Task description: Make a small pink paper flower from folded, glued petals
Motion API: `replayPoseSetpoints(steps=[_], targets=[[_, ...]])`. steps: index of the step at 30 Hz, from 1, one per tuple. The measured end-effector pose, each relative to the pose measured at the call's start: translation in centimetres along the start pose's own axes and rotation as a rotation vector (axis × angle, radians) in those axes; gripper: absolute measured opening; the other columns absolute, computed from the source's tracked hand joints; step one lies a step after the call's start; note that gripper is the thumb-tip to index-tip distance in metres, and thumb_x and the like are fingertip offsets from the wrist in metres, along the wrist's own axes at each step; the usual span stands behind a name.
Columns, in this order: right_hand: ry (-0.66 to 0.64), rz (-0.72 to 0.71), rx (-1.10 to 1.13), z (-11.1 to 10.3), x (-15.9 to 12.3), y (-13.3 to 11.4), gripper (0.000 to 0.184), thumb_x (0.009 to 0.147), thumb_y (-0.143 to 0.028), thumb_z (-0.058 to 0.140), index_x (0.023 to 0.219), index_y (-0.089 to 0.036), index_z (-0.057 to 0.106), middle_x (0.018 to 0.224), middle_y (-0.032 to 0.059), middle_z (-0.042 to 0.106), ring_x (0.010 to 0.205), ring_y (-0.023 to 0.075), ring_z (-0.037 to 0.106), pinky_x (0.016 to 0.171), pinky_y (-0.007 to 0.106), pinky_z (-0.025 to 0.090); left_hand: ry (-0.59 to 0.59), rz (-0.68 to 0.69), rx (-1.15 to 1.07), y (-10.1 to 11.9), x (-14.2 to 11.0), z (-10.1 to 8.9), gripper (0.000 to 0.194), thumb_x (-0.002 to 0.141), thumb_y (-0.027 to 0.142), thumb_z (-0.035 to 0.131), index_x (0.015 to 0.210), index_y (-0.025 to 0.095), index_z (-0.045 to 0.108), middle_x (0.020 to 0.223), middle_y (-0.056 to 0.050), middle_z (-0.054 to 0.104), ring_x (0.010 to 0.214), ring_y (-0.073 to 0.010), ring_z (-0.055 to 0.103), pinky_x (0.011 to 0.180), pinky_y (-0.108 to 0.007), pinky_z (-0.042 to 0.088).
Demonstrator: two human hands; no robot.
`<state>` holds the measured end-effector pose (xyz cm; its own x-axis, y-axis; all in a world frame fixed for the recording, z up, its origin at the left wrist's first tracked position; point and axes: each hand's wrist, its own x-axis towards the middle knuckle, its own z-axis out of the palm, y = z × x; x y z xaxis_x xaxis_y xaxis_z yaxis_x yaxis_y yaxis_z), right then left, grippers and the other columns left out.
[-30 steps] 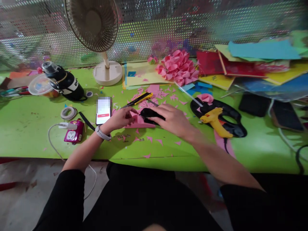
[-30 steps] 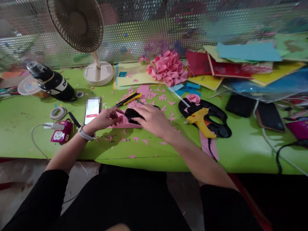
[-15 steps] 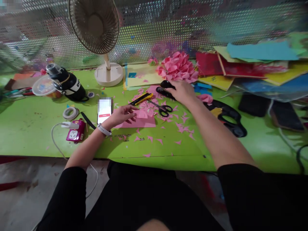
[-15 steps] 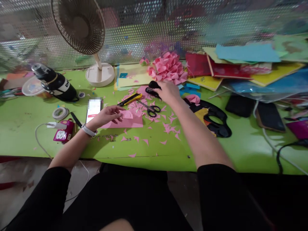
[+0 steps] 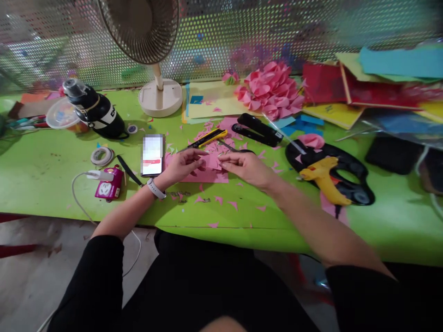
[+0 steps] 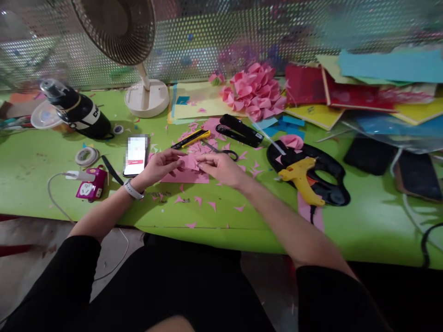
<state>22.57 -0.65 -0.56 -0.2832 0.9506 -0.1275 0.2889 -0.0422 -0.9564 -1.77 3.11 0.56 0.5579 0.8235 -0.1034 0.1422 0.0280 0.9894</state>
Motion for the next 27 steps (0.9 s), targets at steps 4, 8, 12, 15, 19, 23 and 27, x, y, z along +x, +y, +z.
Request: replayPoseSetpoints(steps=[4,8,12,15,19,23,27], targets=[[0.006,0.018,0.021,-0.1,0.1,0.2,0.031,0.086,-0.035,0.07,0.114,-0.025,0.076,0.098,0.0054,0.078,0.083,0.0189,0.072,0.075,0.037,0.061,-0.027,0.019,-0.019,-0.2,-0.1,0.3,0.046,0.09,0.033,0.069,0.129,0.012,0.057,0.088,-0.006,0.073,0.083,-0.0139,0.073,0.063,-0.02,0.059],[0.012,-0.006,0.012,0.0,0.0,-0.2,0.031,0.085,-0.037,0.071,0.113,-0.024,0.077,0.09,0.0046,0.078,0.07,0.0164,0.068,0.061,0.031,0.056,-0.037,0.044,-0.084,-0.6,-0.1,0.8,0.049,0.088,0.032,0.073,0.129,0.011,0.057,0.088,-0.005,0.073,0.076,-0.0108,0.071,0.068,-0.021,0.059],[0.007,-0.025,0.045,0.2,-0.2,-0.7,0.03,0.082,-0.039,0.073,0.107,-0.022,0.078,0.087,0.0049,0.077,0.069,0.0164,0.067,0.058,0.029,0.054,-0.058,0.064,-0.12,-1.1,0.2,0.9,0.047,0.088,0.032,0.073,0.128,0.012,0.058,0.09,-0.005,0.073,0.077,-0.01,0.07,0.07,-0.021,0.058],[-0.007,-0.019,0.062,0.2,-0.2,-0.6,0.029,0.083,-0.04,0.073,0.106,-0.024,0.078,0.09,0.0047,0.077,0.072,0.0166,0.068,0.061,0.03,0.056,-0.075,0.074,-0.092,-1.1,0.2,0.8,0.045,0.089,0.032,0.071,0.128,0.013,0.058,0.096,-0.007,0.073,0.081,-0.0107,0.071,0.071,-0.021,0.058],[-0.002,-0.02,0.058,0.2,-0.2,-0.3,0.028,0.083,-0.041,0.073,0.105,-0.024,0.078,0.091,0.0041,0.077,0.076,0.0172,0.069,0.067,0.033,0.058,-0.07,0.062,-0.083,-1.0,0.1,0.7,0.045,0.09,0.031,0.07,0.129,0.013,0.058,0.094,-0.006,0.072,0.081,-0.0105,0.07,0.072,-0.021,0.058],[-0.021,-0.008,0.085,0.1,-0.1,-0.3,0.03,0.083,-0.043,0.074,0.105,-0.024,0.078,0.094,0.0049,0.077,0.08,0.0191,0.071,0.073,0.036,0.06,-0.068,0.05,-0.123,-1.0,0.0,0.8,0.047,0.088,0.031,0.072,0.128,0.013,0.058,0.092,-0.005,0.071,0.078,-0.0098,0.069,0.071,-0.021,0.058],[-0.02,-0.005,0.091,0.2,-0.1,-0.5,0.029,0.083,-0.043,0.073,0.105,-0.024,0.078,0.094,0.0053,0.077,0.081,0.0203,0.072,0.074,0.038,0.06,-0.077,0.059,-0.135,-1.2,0.1,0.8,0.047,0.088,0.032,0.072,0.128,0.013,0.058,0.089,-0.004,0.07,0.077,-0.0099,0.069,0.071,-0.022,0.059]])
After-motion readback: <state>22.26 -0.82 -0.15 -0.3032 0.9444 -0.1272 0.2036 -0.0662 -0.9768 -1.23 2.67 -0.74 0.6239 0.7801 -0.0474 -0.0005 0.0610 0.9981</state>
